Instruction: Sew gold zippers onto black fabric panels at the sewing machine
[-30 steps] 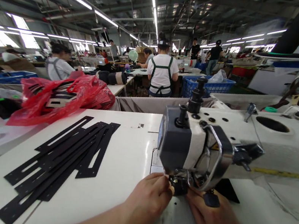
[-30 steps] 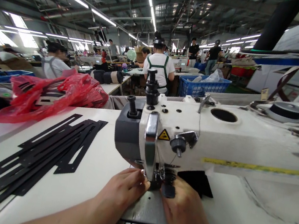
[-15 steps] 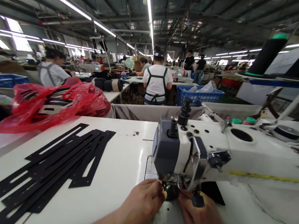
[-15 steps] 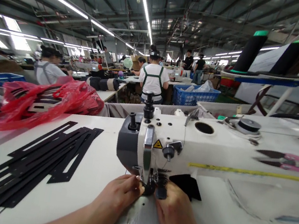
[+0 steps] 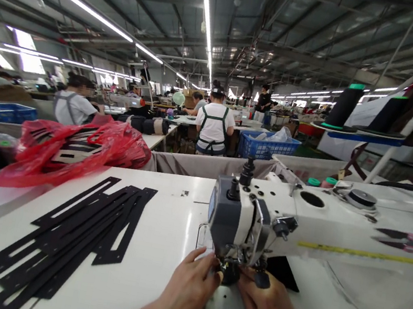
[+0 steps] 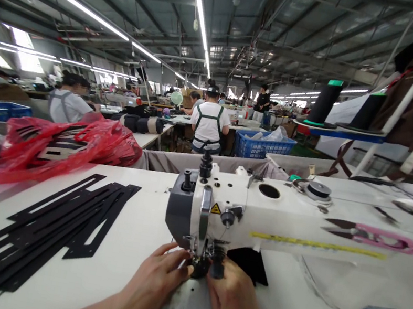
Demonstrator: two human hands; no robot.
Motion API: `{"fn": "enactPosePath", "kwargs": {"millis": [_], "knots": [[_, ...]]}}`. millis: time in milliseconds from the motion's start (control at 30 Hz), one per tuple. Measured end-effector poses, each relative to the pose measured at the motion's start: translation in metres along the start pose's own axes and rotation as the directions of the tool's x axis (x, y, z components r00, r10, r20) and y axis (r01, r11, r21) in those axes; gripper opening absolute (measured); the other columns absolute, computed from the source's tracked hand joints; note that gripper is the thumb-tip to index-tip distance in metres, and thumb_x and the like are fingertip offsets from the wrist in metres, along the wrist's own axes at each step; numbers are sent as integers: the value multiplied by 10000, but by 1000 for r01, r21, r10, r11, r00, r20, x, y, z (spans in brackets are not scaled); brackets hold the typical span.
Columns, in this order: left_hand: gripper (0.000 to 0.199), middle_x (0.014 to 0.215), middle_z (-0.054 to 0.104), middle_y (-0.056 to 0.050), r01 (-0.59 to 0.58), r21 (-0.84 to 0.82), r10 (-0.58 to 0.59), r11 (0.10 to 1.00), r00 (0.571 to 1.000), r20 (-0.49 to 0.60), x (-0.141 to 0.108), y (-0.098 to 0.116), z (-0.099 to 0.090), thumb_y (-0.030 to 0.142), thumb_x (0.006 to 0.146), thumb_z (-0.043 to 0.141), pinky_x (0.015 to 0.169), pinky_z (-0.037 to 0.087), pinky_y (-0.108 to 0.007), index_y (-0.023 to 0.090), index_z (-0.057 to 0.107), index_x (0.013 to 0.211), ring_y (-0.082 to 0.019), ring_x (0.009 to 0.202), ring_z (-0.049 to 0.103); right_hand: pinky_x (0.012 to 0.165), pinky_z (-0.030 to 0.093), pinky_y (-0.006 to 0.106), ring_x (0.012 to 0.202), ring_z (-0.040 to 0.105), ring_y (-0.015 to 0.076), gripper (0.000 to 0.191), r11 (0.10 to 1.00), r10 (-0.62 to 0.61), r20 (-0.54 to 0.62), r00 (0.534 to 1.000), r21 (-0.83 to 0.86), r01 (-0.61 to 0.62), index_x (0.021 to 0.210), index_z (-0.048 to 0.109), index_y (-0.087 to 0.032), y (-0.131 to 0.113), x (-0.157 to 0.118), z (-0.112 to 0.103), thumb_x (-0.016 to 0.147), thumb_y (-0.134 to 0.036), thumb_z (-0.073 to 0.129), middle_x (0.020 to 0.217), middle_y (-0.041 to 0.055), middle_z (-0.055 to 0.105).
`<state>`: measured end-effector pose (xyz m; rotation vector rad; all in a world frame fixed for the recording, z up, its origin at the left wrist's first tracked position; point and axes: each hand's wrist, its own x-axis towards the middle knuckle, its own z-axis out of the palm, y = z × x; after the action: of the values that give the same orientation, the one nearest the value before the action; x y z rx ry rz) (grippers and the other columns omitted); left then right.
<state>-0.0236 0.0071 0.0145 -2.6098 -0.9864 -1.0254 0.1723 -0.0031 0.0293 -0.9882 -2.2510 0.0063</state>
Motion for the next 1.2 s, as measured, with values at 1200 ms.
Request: {"fn": "enactPosePath", "kwargs": {"millis": [1200], "knots": [[60,835,624,-21,-27,35,22,999,989,143,3,-5,-1,116,857,548,942,403,-358,145,580,815,-143,819,599,668,521,268,749,652,179,298,993,-32,-11,999,-114,31,782,623,-168,6,0,4,882,-140,344,788,70,669]]}}
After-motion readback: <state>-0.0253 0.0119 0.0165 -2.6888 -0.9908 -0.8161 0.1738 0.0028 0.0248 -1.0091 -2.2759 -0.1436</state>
